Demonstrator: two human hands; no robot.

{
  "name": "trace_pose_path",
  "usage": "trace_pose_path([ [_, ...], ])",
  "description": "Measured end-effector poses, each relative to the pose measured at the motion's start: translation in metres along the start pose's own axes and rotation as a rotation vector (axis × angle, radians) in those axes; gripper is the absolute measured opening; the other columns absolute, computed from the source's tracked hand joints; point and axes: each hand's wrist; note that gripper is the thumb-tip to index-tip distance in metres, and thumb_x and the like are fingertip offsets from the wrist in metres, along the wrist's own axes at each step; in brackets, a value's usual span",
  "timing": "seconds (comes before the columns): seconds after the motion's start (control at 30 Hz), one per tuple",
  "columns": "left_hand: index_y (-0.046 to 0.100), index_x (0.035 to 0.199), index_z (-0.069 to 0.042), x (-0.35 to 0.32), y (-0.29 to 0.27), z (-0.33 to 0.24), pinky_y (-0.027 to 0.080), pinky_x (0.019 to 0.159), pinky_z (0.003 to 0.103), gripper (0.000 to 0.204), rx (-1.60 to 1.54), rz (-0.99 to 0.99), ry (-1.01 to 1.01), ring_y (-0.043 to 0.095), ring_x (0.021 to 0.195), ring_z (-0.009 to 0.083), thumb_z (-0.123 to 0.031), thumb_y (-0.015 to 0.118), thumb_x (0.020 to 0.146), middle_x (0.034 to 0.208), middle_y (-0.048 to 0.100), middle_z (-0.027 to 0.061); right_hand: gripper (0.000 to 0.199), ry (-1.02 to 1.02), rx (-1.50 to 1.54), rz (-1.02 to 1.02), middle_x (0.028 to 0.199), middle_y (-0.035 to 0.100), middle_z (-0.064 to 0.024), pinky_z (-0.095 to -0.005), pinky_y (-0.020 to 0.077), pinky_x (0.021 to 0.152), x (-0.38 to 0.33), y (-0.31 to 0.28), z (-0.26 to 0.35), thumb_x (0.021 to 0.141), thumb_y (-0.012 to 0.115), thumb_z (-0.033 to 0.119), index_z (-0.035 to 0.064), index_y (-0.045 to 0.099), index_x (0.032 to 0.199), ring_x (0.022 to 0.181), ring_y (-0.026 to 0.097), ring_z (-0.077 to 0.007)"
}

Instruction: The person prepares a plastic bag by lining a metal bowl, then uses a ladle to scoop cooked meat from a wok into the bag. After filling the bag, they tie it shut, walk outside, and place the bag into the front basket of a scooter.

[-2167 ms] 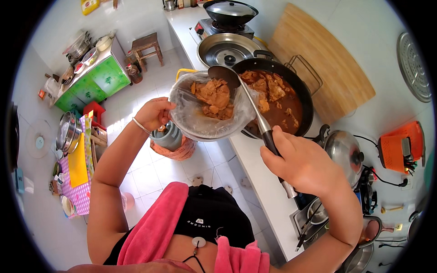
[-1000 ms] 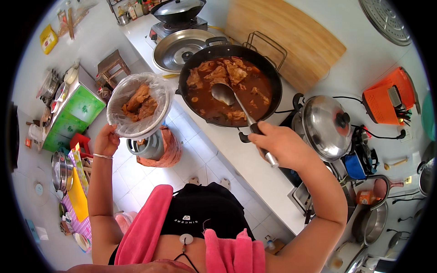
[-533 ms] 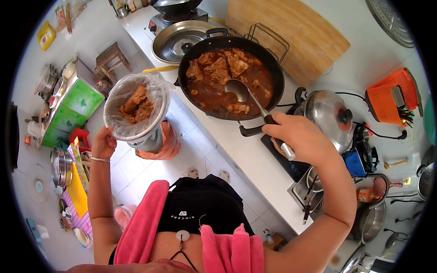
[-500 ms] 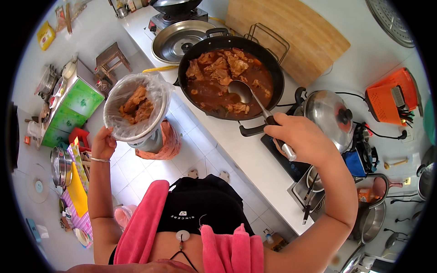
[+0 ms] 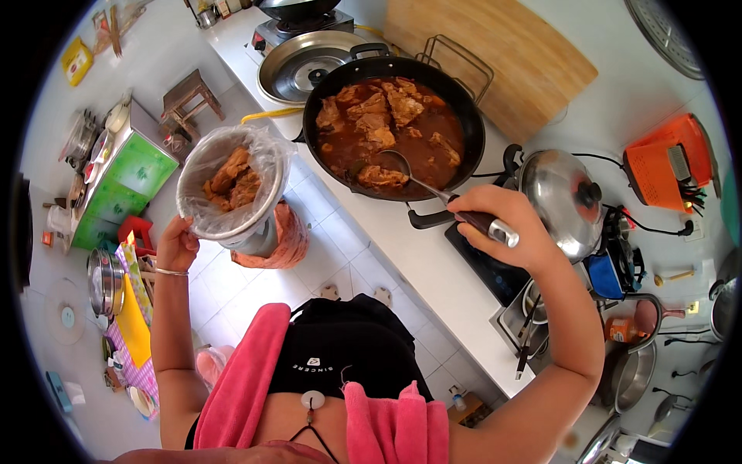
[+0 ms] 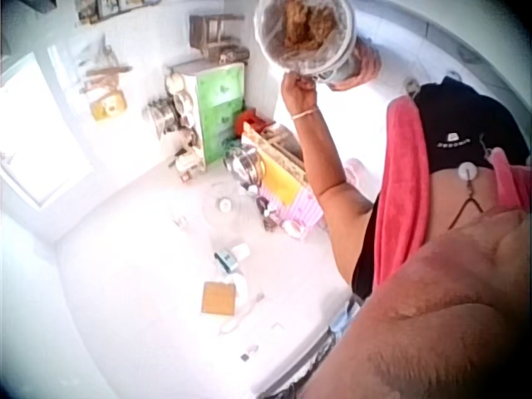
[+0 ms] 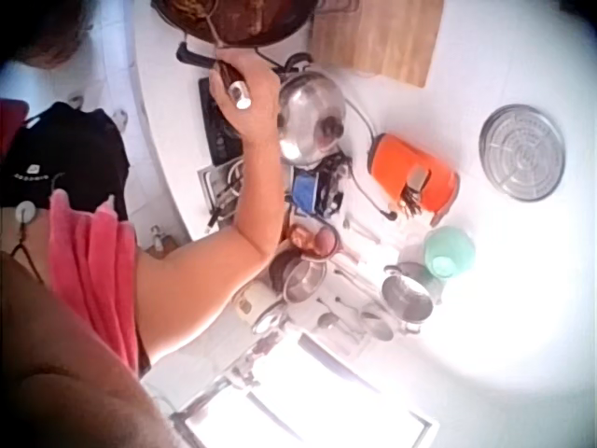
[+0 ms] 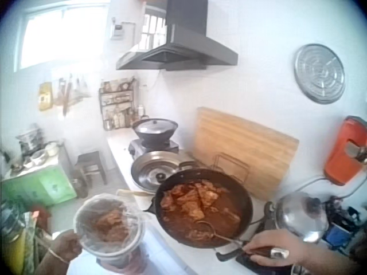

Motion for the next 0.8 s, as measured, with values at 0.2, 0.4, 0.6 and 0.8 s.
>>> trace_pose_path([
  [0.2,0.053,0.086,-0.004,-0.003,-0.003,0.001,0.036,0.037,0.018,0.003,0.028,-0.041,0.0,0.05,0.047,0.0079,-0.005,0.053,0.084,0.068,0.059,0.0034,0.029,-0.03,-0.339,0.243,0.083,0.05,-0.011,-0.0402,0.0448,0.059,-0.006,0.006,0.022,0.071,0.063,0.006,0.0055,0.057,0.099,0.07,0.055,-0.0321],
  [0.4,0.053,0.085,-0.006,-0.004,-0.006,0.004,0.036,0.037,0.018,0.003,0.017,-0.078,0.008,0.052,0.048,0.0086,-0.005,0.055,0.083,0.068,0.059,0.0026,0.032,0.009,-0.558,0.252,0.079,0.046,-0.0124,-0.0405,0.0436,0.058,-0.003,-0.003,0.033,0.065,0.063,0.006,0.0049,0.055,0.096,0.067,0.054,-0.0326],
  [0.6,0.055,0.088,-0.005,-0.006,-0.005,0.004,0.036,0.036,0.018,0.005,0.015,-0.048,0.008,0.052,0.048,0.0083,-0.006,0.055,0.083,0.068,0.059,0.0022,0.025,0.094,-0.662,0.275,0.081,0.049,-0.0153,-0.0424,0.0455,0.063,0.018,0.005,0.003,0.063,0.064,0.003,0.0033,0.051,0.084,0.073,0.056,-0.035],
  [0.8,0.055,0.091,-0.002,-0.003,-0.007,0.006,0.037,0.037,0.017,0.009,0.006,-0.016,0.006,0.048,0.045,0.0072,-0.006,0.054,0.083,0.065,0.058,0.0024,0.025,0.059,-0.615,0.358,0.079,0.051,-0.0145,-0.0413,0.0452,0.063,0.042,0.033,-0.018,0.061,0.067,0.005,0.0055,0.052,0.082,0.073,0.056,-0.0331],
])
Point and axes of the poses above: each hand's wrist, its own x-axis towards the middle knuckle, its own y-axis out of the palm, z = x × y
